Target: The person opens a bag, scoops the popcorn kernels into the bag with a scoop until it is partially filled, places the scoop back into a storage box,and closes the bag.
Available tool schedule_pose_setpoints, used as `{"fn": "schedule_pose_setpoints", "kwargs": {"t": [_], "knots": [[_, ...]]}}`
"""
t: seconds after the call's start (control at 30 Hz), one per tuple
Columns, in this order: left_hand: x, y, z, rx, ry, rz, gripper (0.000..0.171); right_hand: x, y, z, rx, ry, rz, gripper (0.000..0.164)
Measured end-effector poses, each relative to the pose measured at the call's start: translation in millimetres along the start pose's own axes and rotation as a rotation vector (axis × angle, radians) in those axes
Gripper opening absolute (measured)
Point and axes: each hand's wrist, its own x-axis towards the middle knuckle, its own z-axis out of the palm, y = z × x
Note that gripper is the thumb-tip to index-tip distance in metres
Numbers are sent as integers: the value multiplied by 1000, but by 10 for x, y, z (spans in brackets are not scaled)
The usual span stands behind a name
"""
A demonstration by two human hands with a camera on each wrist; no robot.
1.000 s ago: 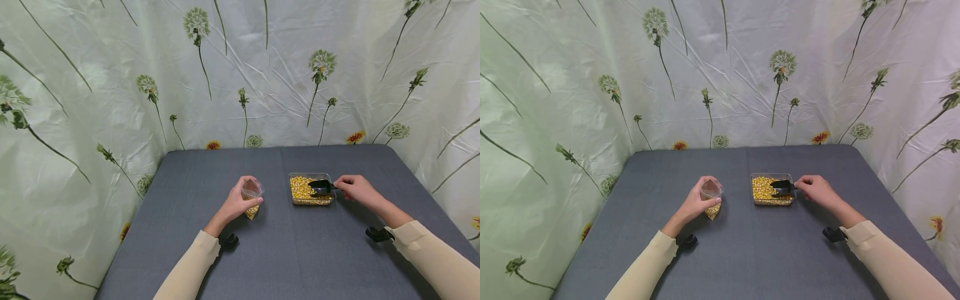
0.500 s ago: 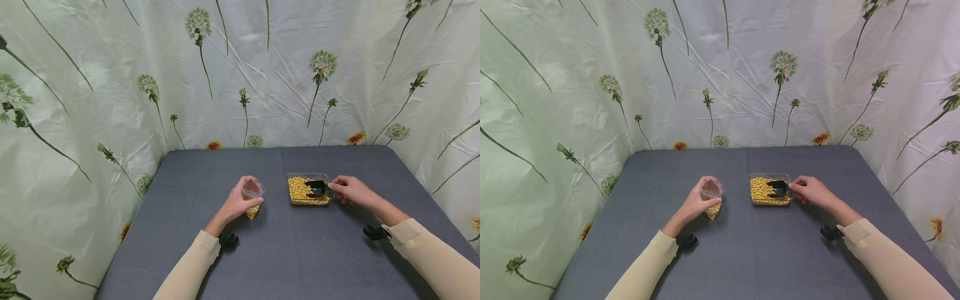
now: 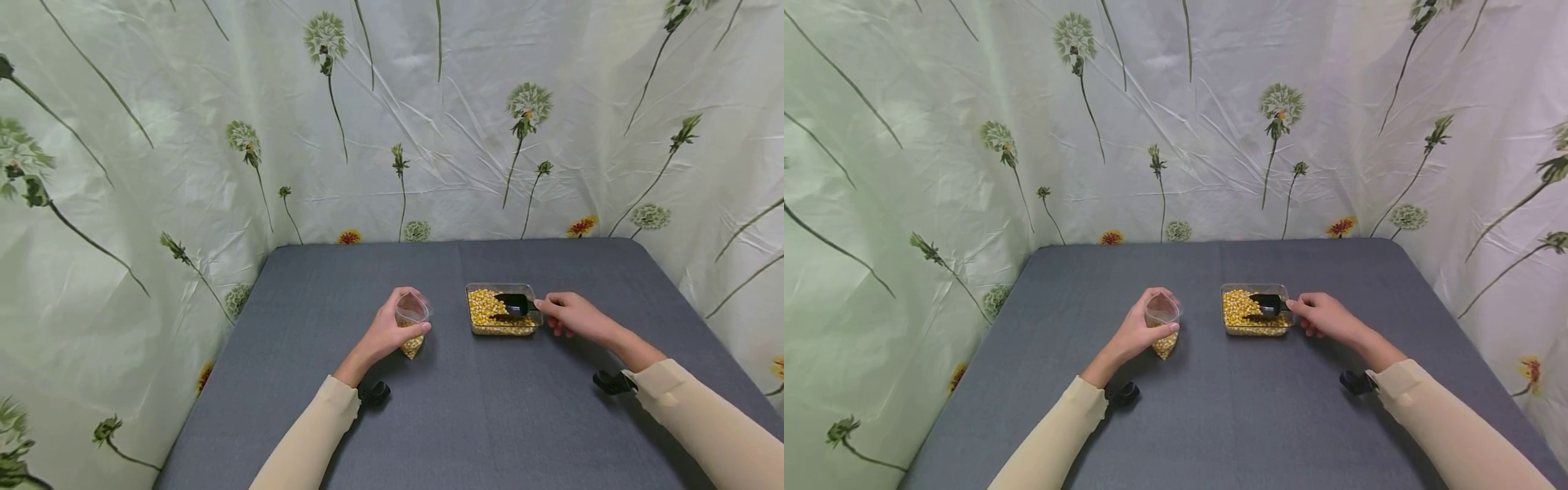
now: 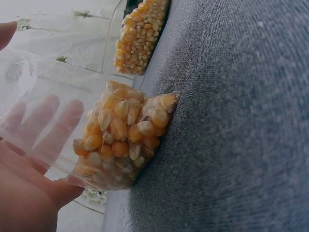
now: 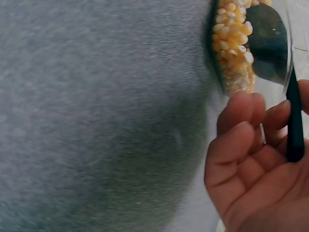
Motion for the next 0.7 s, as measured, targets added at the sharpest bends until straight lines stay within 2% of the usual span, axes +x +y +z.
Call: {"fn": "schedule_pose_setpoints", "kwargs": {"t": [0.4,0.7], "knots": [[-4,16,0,-2,-7,-7,50,-55,184,159,131,101,-89,46],[-6,17,-7,2,-8,0,52,-121,150,174,215,129,-132,44]]}}
